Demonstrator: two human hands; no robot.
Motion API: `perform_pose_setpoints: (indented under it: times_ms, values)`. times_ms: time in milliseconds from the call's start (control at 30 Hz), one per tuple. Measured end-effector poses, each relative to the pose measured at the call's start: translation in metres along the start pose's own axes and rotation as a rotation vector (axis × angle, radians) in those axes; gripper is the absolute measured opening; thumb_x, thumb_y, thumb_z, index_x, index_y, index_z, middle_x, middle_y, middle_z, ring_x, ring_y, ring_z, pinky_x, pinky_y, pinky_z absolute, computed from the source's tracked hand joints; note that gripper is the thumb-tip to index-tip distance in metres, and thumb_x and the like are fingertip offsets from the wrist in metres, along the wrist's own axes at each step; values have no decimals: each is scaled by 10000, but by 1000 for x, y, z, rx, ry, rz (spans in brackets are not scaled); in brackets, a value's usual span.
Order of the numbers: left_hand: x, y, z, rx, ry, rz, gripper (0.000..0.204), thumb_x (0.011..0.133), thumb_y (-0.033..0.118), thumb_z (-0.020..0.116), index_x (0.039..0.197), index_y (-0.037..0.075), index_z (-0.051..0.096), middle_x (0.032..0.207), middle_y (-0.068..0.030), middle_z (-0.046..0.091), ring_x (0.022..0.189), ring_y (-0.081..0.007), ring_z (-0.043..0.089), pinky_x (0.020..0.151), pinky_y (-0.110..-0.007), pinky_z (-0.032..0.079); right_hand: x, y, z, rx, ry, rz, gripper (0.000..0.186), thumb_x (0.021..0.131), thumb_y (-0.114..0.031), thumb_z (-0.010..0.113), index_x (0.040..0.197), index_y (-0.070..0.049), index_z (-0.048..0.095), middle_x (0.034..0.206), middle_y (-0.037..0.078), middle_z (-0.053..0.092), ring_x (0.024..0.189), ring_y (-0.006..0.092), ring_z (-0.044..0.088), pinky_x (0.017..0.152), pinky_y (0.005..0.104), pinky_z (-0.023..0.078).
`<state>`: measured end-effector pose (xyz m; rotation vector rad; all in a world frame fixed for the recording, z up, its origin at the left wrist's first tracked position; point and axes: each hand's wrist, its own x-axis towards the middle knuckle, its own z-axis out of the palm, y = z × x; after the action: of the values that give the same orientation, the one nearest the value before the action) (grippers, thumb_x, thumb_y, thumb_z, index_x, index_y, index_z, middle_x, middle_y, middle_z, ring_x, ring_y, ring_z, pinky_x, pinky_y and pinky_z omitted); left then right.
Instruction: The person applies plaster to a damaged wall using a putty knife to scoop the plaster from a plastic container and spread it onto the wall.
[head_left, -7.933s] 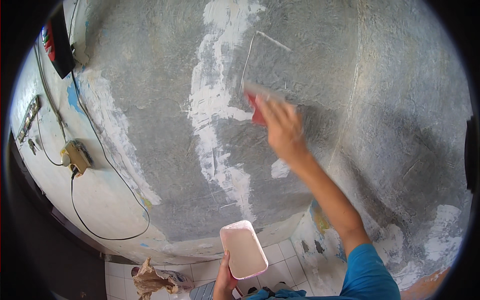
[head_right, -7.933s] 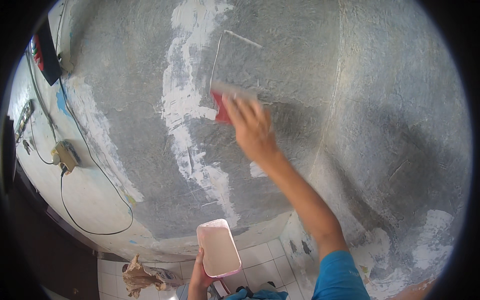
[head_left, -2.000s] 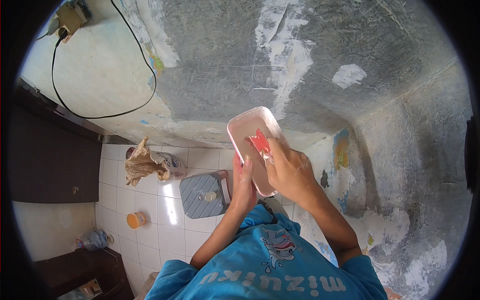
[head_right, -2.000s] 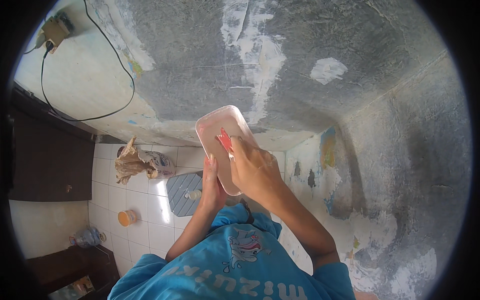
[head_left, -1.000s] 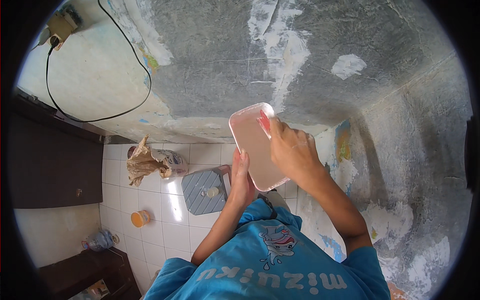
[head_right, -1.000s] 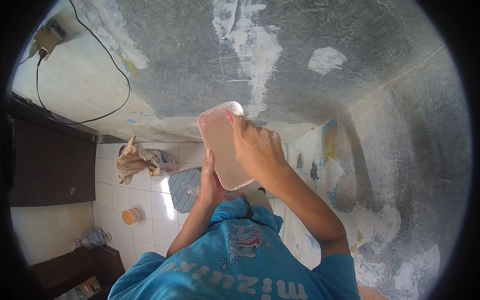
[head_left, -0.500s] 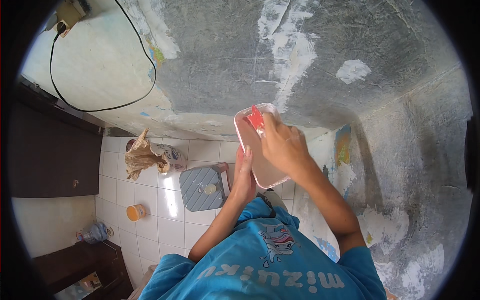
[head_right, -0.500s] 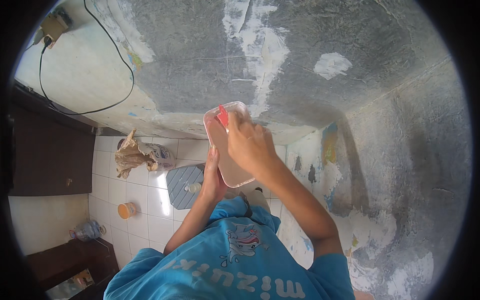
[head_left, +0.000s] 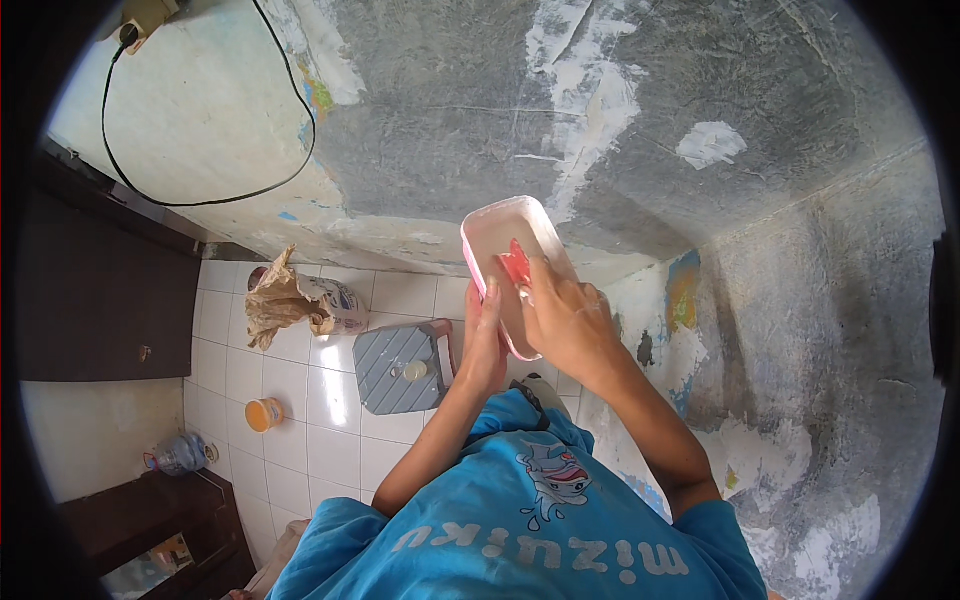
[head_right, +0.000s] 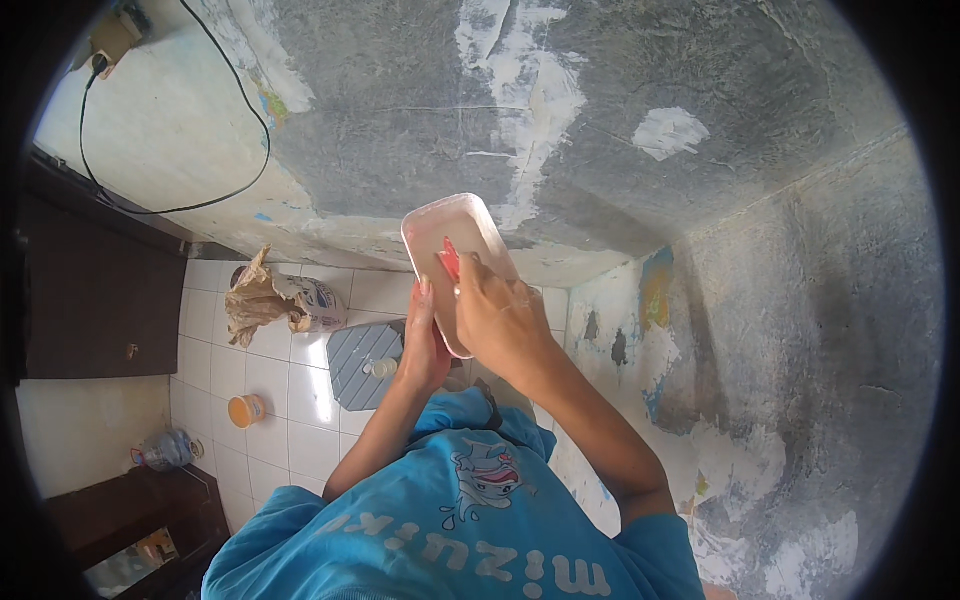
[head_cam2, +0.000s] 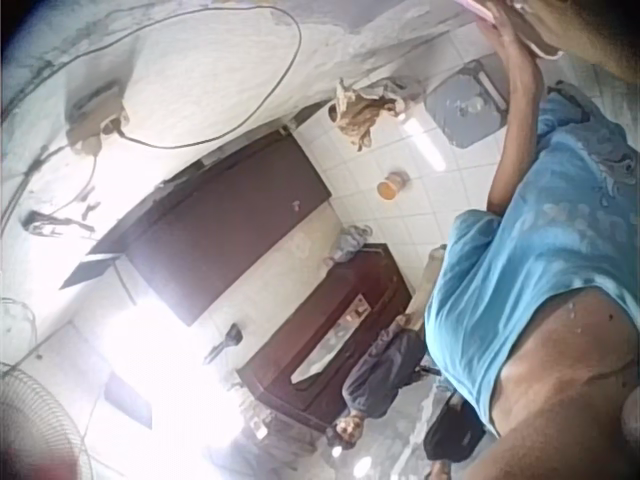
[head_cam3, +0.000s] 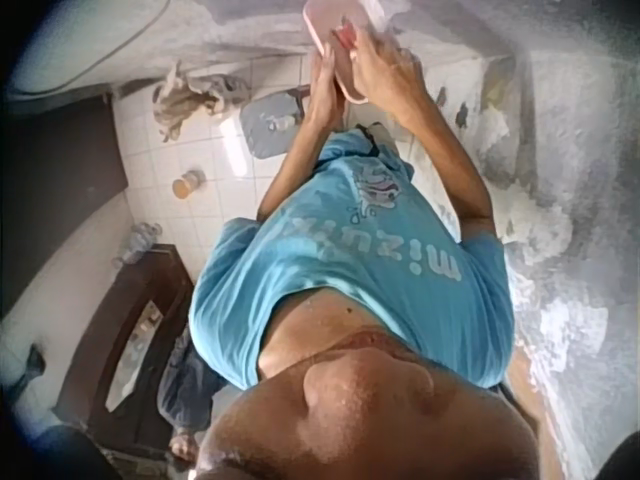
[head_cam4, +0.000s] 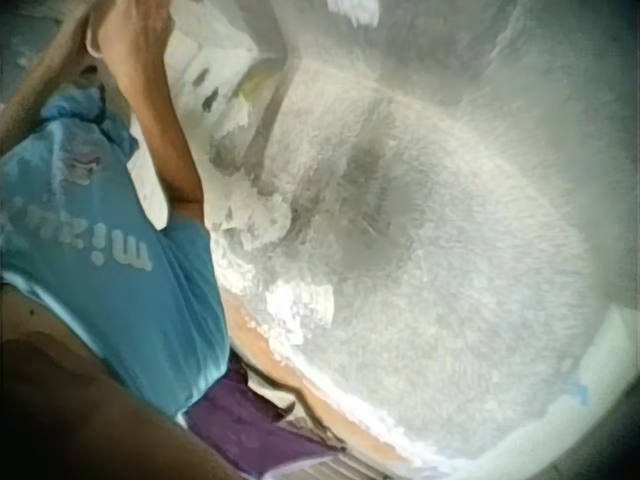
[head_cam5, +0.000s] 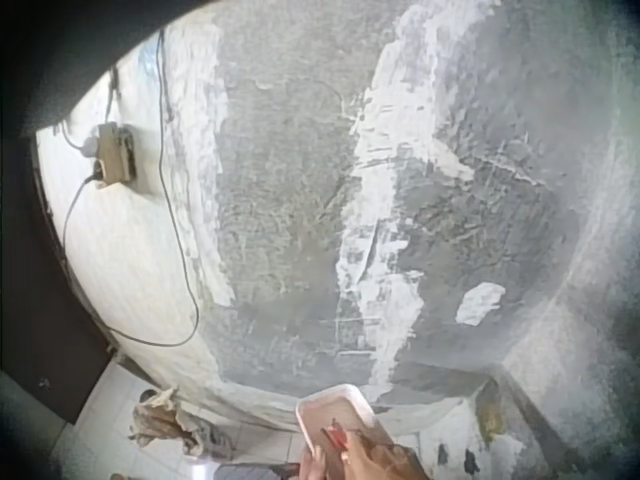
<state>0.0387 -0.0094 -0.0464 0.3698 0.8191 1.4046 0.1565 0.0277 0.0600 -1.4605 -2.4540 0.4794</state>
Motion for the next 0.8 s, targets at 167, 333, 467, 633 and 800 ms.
perform_pose_setpoints:
  times_ms: [167,333,467,633,800]
  values:
    - [-7,-1,8,-2,-53,9,818,1039,538,531,1622,103,157,1605,-138,312,1489,-262,322,1215,-428,294,22,6,8,21,120,-49,363,935,-125,567,1268,0,495,1083,262,688,849,474,695,784,566,556]
    - [-15,6,16,54,-4,11,674,1076,506,452,1591,113,264,1578,-97,378,1457,-239,381,1184,-434,352,29,17,-5,-188,145,-28,335,928,-118,584,1224,17,508,1070,256,696,808,448,717,747,557,583]
    - [-12,6,8,36,-40,33,804,1041,531,532,1614,90,181,1594,-136,321,1489,-259,316,1206,-431,302,17,14,-14,-200,58,17,376,921,-111,575,1267,9,489,1045,262,703,772,469,704,739,565,570]
    - [-2,3,-1,11,-30,35,725,1063,519,473,1603,108,217,1582,-113,360,1462,-254,371,1201,-428,332,-3,-9,-7,-95,-69,59,373,940,-140,560,1278,-2,484,999,277,700,815,487,681,771,578,541]
    - [-3,1,1,35,-54,59,661,1087,505,406,1599,121,242,1580,-88,384,1454,-250,401,1201,-428,351,14,-9,12,78,1,32,420,949,-166,571,1322,-4,467,1017,277,698,927,488,671,812,581,522]
